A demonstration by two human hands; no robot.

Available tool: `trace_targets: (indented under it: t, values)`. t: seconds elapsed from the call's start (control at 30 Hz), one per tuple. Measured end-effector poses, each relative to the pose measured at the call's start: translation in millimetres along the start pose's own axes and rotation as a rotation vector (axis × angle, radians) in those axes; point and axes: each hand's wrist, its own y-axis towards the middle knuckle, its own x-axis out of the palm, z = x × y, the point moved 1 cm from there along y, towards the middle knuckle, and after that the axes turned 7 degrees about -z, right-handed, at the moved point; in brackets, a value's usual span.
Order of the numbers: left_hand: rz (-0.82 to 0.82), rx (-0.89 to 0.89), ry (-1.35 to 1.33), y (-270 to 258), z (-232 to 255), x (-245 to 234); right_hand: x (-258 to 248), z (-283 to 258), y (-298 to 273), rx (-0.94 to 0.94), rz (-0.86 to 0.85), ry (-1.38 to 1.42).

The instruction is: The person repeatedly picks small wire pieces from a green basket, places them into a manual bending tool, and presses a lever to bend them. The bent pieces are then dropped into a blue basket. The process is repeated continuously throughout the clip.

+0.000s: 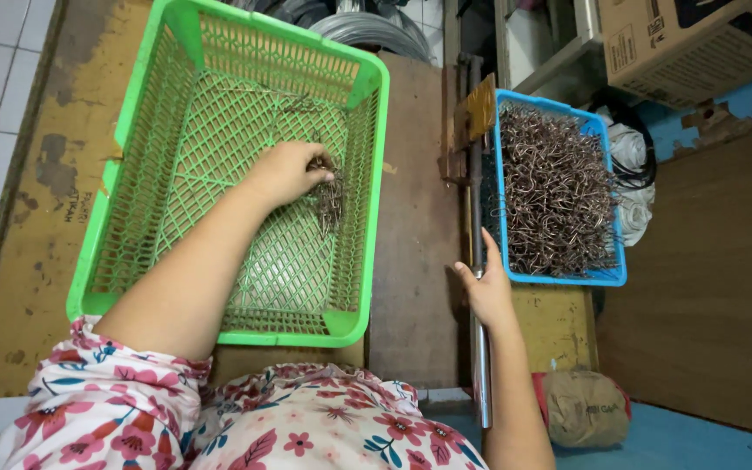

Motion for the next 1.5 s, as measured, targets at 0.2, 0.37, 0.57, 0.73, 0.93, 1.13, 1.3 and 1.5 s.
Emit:
trace_targets:
  t: [0.2,0.37,0.57,0.73,0.93,1.13,1.3,1.5]
  values:
    - [0.07,0.212,-0.237,9.0,-1.8,9.0,-1.0,-1.4,4.2,0.015,0.005,-0.013]
    - [0.266,0.339,-0.304,5.5,-0.9,1.1,-2.1,-0.4,2.2,0.024,-0.001,-0.014]
    - [0.263,0.208,-0.471,2.0,9.8,-1.9,-3.4,-2.2,-1.1,0.033,-0.013,-0.023]
    - [-0.196,-0.072,-0.082,-32.6,56.6,-22.4,-2.6,3.8,0.4,0.037,-0.015,-0.022]
    - [-0.264,-0.023,0.075,0.2,16.0,24.7,-0.6,6.0,1.2,0.03,-0.015,-0.006]
    - [-0.142,0.035,-0.003,-11.3,23.3,-0.2,0.0,4.8,0.0,0.026,-0.011,0.009]
    - [-0.049,0.057,0.0,-22.6,39.7,-15.3,0.1,9.2,6.8,0.03,-0.002,-0.02]
    - [-0.001,-0.141,0.113,-32.1,63.9,-35.5,-1.3,3.8,2.4,0.05,-0.007,-0.034]
